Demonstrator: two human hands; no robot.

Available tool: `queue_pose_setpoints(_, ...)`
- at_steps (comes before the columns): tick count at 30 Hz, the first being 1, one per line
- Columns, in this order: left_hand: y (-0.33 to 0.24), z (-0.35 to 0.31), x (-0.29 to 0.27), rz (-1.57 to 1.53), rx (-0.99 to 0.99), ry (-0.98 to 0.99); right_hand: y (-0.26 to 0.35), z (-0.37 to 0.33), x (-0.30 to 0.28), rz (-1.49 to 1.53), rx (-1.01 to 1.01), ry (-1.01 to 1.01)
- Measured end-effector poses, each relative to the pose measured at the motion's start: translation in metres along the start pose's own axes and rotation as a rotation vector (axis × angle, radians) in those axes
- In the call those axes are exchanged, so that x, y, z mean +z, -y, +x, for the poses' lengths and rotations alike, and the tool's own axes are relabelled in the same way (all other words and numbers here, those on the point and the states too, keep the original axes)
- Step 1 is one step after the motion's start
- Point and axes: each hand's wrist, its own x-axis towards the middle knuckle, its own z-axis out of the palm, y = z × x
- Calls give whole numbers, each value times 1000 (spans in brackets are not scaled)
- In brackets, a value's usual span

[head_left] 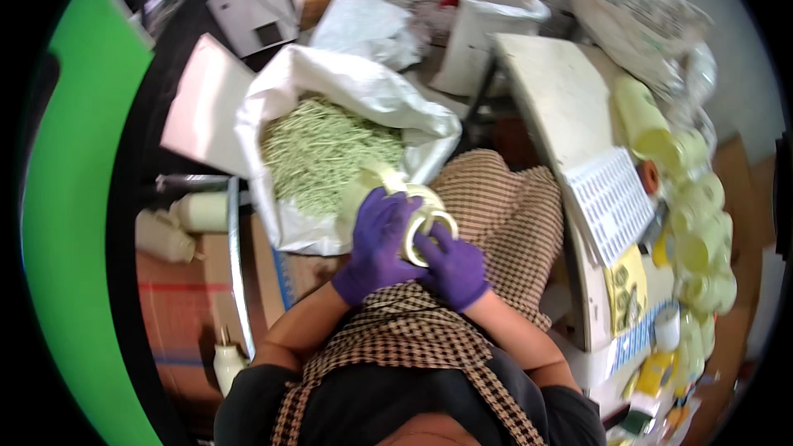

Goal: The person applies adhesive labels to the exterior of large yellow containers, places them into a shipping box, and then retrieves components from a large white bag to begin the process with another unit.

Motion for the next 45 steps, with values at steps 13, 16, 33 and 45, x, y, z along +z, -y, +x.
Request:
queue_pose_setpoints(13, 144, 23, 7, -8, -284, 28, -30, 9, -40, 209, -116, -37)
queue_pose_setpoints(16, 170, 24, -10, -30, -283, -168, -69, -58, -84, -4, -156, -286)
queue_pose_setpoints(33, 10, 52, -18, 247, 254, 96, -85, -462, -150, -479, 1137, -889)
queue_pose_setpoints(45, -25, -2, 89, -176, 1127, 656, -83, -483, -139, -545, 1091, -761)
